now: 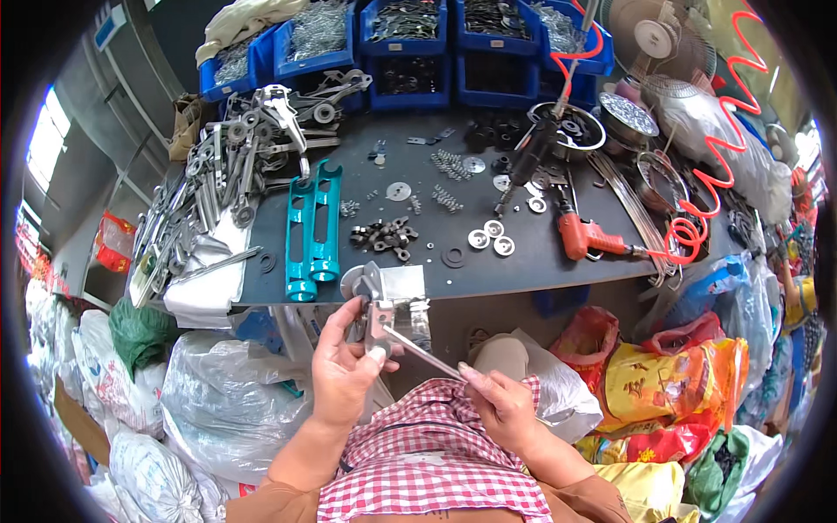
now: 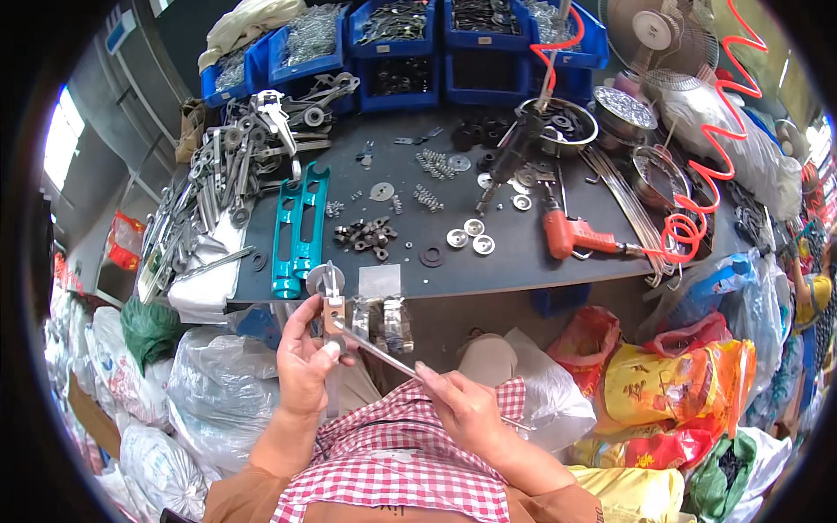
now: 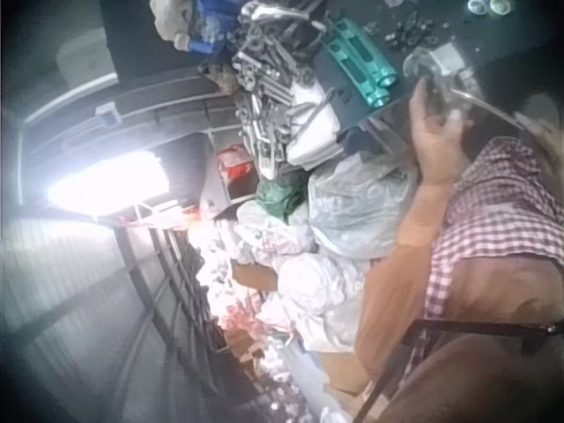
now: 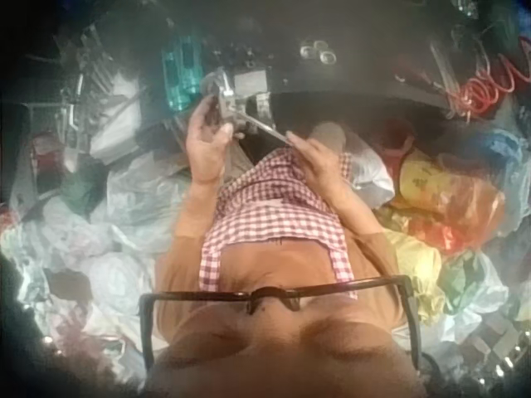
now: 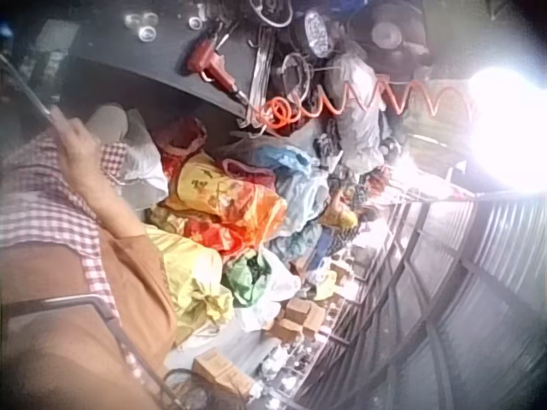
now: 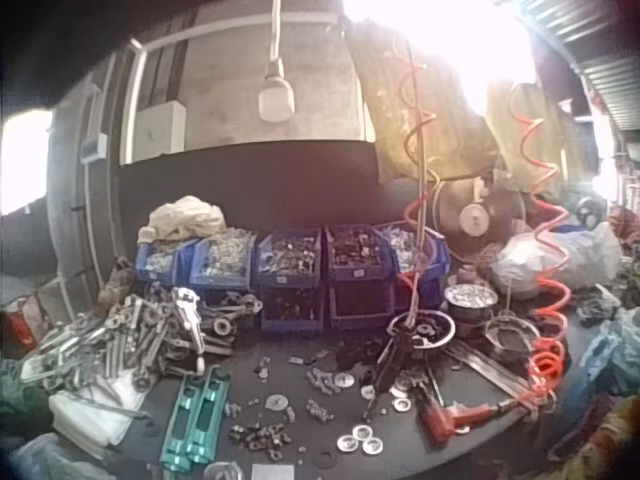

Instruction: The person assembles a caulking gun by fitting springs and small components into the metal handle, inserting the rod, and attaching the barrel frame using pneumatic tools. The person then places the completed caulking gun into a plastic bag and starts assembling another one.

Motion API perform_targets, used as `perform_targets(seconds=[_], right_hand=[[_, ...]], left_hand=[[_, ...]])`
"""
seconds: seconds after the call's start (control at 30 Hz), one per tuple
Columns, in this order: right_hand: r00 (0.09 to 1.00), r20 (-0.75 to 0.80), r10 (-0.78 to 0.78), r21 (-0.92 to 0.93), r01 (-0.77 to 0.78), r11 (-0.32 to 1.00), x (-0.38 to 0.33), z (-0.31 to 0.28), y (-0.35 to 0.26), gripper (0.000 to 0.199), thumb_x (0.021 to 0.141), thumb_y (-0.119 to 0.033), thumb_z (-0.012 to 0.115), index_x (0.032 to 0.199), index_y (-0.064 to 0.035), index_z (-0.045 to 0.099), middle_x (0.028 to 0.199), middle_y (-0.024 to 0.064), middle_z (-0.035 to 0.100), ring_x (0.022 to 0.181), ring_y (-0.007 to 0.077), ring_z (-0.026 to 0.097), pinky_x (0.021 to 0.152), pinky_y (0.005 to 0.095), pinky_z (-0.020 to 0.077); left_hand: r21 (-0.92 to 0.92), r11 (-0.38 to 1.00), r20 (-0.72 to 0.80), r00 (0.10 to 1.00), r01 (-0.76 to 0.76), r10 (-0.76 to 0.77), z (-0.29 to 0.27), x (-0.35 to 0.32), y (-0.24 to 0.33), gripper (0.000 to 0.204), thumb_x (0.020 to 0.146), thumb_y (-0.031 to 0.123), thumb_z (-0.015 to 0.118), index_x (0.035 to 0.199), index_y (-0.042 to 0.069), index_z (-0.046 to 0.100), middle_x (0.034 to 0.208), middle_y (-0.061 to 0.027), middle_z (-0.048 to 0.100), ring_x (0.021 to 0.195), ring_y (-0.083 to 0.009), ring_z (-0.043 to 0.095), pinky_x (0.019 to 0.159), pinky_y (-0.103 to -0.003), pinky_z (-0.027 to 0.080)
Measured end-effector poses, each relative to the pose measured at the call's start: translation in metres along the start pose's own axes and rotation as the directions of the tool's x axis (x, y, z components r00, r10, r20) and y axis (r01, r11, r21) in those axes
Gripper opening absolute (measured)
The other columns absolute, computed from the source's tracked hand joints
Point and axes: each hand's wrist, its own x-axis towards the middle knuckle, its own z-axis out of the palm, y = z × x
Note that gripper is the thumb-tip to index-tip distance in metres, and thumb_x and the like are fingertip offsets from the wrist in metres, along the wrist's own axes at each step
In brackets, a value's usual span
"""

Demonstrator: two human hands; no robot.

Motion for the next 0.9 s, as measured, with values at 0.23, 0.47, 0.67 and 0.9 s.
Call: perform_targets(seconds=[0.23,0.47,0.67,0.9], right_hand=[[0.994,0.101,0.041,0.05,-0.046,0.998,0.01,-0.003,-0.005,0.043,0.075,0.0,0.061,0.117,-0.01,0.055,0.067,0.0093,0.056,0.054,0.0197,0.056,0.049,0.0288,0.0445],[0.872,0.402,0.28,0.372,-0.435,0.82,0.03,0.005,0.01,0.035,0.08,-0.004,0.058,0.115,-0.0073,0.056,0.067,0.0097,0.056,0.054,0.02,0.056,0.05,0.0274,0.0424],[0.741,0.535,0.407,0.449,-0.657,0.606,0.041,0.02,0.007,0.028,0.086,-0.012,0.056,0.112,-0.0024,0.057,0.071,0.0027,0.058,0.06,0.0075,0.05,0.057,0.023,0.0429],[0.988,0.156,-0.021,-0.132,0.042,0.99,0.03,0.028,0.01,0.031,0.087,-0.013,0.055,0.117,-0.0041,0.055,0.066,-0.0024,0.05,0.059,0.0045,0.044,0.051,0.0218,0.0384]], left_hand=[[0.712,0.377,0.285,0.735,-0.593,0.616,-0.03,0.007,-0.015,0.06,0.065,-0.003,0.058,0.123,-0.004,0.041,0.109,-0.014,0.045,0.086,-0.0219,0.058,0.068,-0.028,0.053],[0.778,0.168,0.422,0.701,-0.606,0.575,-0.049,0.013,0.006,0.064,0.06,-0.001,0.06,0.122,0.001,0.045,0.107,-0.0152,0.045,0.089,-0.0238,0.052,0.069,-0.03,0.049],[0.829,0.185,0.362,0.759,-0.527,0.541,-0.053,0.014,0.004,0.066,0.057,0.001,0.062,0.121,0.002,0.047,0.106,-0.0147,0.047,0.084,-0.0257,0.056,0.066,-0.03,0.05],[0.83,0.213,0.373,0.798,-0.515,0.473,-0.06,0.018,0.006,0.067,0.055,0.0,0.061,0.12,0.003,0.047,0.104,-0.0128,0.048,0.076,-0.0187,0.056,0.057,-0.026,0.049]])
